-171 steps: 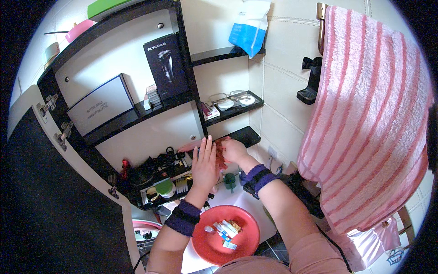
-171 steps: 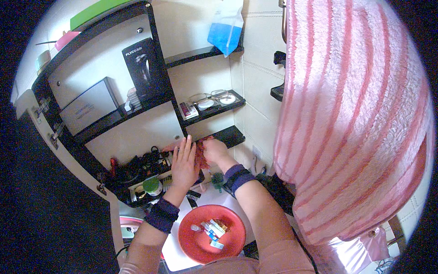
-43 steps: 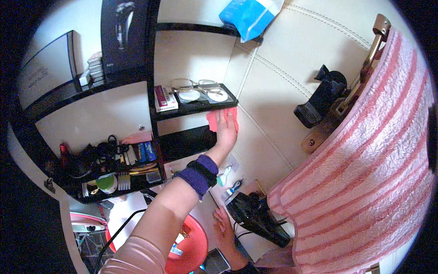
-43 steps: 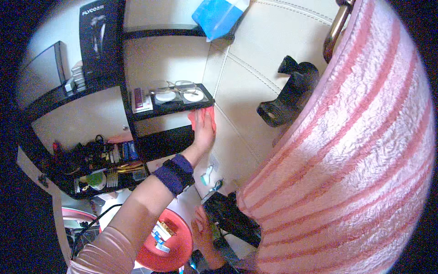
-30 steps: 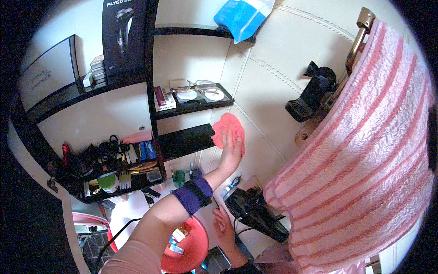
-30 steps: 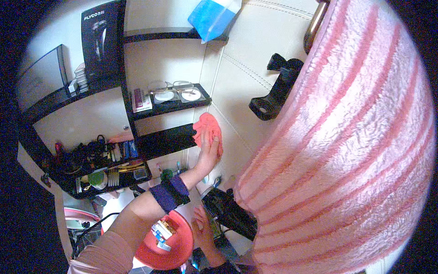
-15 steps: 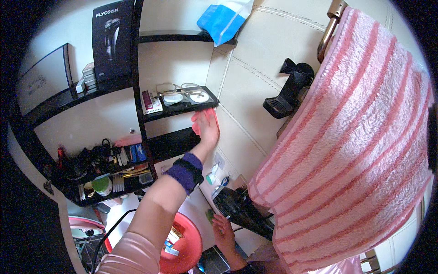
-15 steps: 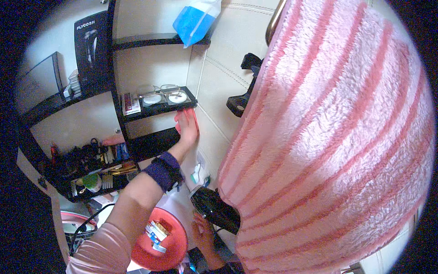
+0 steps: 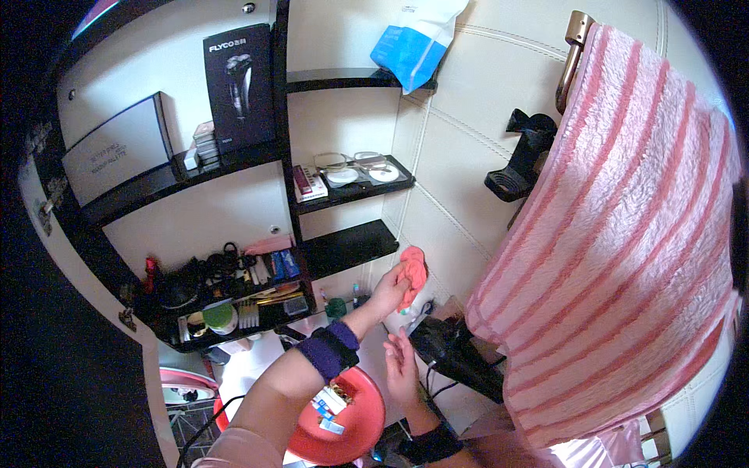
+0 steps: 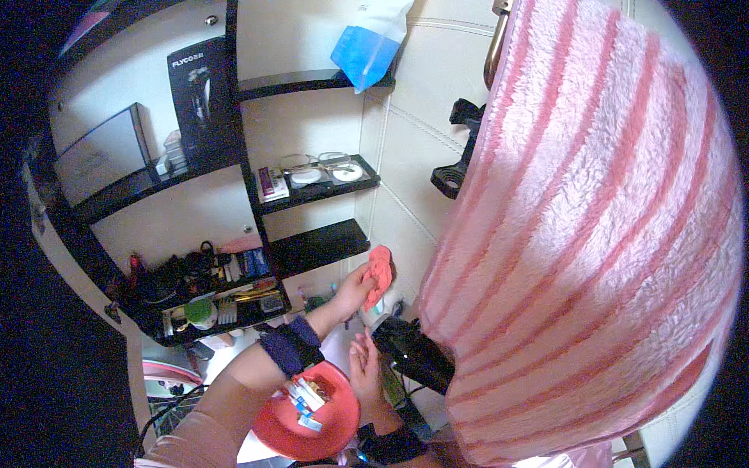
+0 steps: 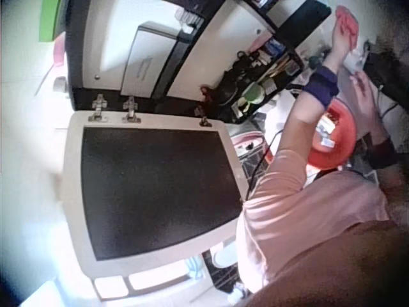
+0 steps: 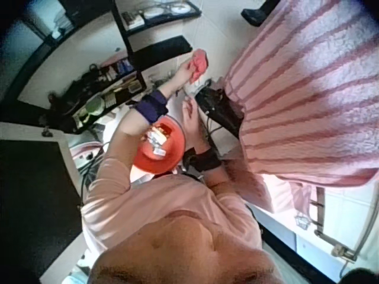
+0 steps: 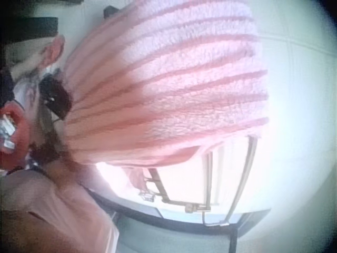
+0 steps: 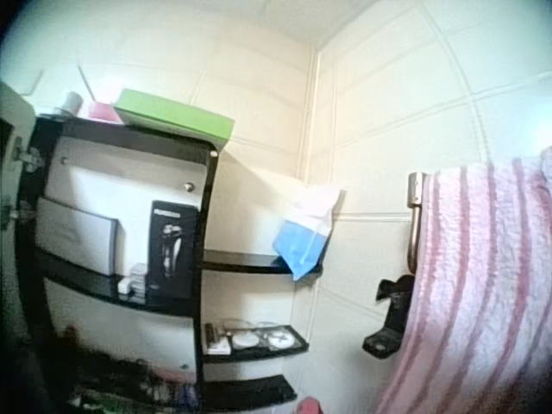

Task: The person picks up a gold compact, a silver tube, a blue tube, and a small bottle from a red bowl, wiping each item with a pink cloth before placing them on a shelf inside a mirror cabinet.

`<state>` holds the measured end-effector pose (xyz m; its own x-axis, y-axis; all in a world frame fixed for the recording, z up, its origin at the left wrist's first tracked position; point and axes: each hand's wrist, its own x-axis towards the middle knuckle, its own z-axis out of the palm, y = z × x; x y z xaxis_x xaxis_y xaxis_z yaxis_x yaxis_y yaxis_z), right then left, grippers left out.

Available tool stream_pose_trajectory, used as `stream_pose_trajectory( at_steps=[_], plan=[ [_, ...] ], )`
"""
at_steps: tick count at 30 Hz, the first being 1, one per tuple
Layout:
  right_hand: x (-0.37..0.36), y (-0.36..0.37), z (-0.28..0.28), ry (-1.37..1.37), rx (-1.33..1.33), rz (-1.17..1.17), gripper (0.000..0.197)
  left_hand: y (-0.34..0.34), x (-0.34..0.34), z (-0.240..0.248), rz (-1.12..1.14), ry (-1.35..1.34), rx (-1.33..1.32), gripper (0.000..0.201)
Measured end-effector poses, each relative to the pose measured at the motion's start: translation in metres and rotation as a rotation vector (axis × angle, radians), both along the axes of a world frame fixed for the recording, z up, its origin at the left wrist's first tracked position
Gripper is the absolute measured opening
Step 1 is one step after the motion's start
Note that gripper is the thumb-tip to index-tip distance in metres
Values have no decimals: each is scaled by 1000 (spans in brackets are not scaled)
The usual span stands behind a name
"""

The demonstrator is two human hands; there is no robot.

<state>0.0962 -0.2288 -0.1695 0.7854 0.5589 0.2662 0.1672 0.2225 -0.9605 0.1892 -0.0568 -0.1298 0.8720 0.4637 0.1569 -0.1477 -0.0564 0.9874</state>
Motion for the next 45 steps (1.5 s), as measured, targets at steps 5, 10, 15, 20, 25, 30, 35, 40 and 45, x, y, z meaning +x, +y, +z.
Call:
stream_pose_trajectory(
  at_steps=[5, 10, 15, 20, 25, 30, 35, 40, 45],
  plan=[
    [5, 35, 0, 316, 122, 67, 59, -4, -63, 0, 179, -89, -1, 47],
    [18, 91, 31, 403, 433, 185, 60, -12, -120, 27, 204, -161, 447, 46],
    [18, 145, 72, 687, 568, 398, 53, 15, -151, 67, 359, -13, 839, 55],
    [31, 201, 126, 606, 408, 325, 45, 24, -180, 95, 584, -32, 887, 63],
    [50, 250, 150, 289, 102, 413, 21, 40, -189, 108, 584, -26, 857, 67],
    [66, 283, 118, -135, 74, 207, 25, 48, -186, 105, 546, -23, 892, 66],
    [66, 266, 91, -245, -237, 221, 34, 43, -184, 98, 520, -22, 900, 65],
    [46, 236, 104, -216, 69, 187, 41, 46, -185, 97, 526, -28, 895, 63],
    [61, 263, 121, -30, 93, 386, 34, 48, -184, 97, 534, -38, 886, 62]
  ],
)
